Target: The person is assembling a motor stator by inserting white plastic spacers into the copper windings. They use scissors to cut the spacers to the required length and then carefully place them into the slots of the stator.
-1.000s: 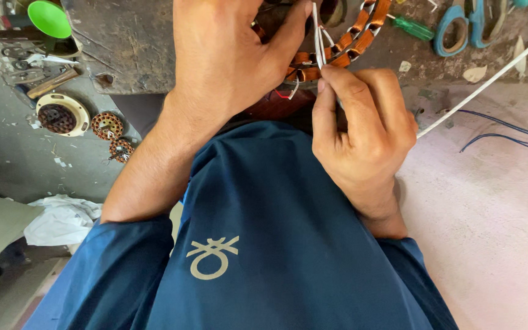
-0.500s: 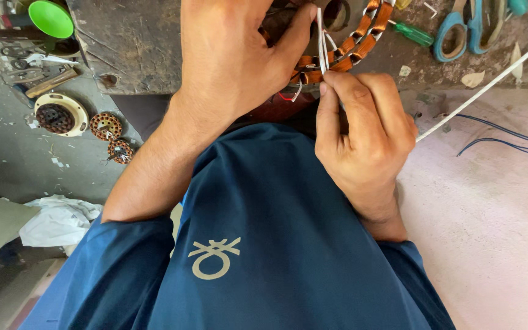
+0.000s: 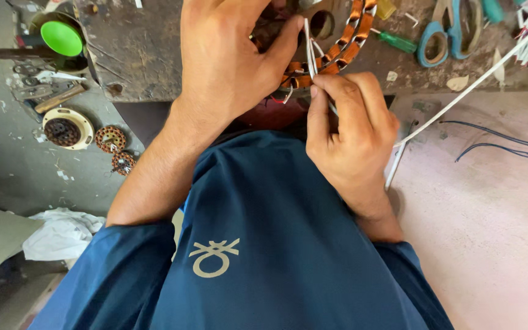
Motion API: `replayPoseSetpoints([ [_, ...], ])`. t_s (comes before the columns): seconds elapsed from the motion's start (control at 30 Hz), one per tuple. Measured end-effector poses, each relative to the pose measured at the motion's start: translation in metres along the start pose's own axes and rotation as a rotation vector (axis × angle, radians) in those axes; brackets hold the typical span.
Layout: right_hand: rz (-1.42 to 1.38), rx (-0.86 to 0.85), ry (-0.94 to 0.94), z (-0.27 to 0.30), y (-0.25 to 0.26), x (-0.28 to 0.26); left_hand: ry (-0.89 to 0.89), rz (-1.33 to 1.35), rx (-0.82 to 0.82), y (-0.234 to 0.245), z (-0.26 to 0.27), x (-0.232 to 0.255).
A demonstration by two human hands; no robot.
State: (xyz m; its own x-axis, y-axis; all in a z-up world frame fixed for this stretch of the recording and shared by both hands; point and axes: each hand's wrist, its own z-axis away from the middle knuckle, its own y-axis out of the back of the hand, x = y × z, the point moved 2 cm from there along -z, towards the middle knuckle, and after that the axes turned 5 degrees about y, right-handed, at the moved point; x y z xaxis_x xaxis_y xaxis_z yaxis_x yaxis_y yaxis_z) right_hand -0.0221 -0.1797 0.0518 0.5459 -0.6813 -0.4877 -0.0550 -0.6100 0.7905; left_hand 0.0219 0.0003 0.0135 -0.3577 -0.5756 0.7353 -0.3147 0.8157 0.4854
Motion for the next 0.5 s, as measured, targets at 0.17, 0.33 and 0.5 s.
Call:
replayPoseSetpoints([
  [0.17,-0.013,0.033,0.004,0.001,-0.001,0.0,-0.006,-0.005,-0.003,0.005,-0.003,0.003],
  [0.33,-0.059,0.056,0.003,-0.001,-0.002,0.002,-0.014,-0.028,-0.001,0.004,-0.007,0.006],
  [0.5,-0.056,0.096,0.037,0.0,-0.005,0.005,-0.01,-0.045,0.01,0.004,-0.01,0.01],
])
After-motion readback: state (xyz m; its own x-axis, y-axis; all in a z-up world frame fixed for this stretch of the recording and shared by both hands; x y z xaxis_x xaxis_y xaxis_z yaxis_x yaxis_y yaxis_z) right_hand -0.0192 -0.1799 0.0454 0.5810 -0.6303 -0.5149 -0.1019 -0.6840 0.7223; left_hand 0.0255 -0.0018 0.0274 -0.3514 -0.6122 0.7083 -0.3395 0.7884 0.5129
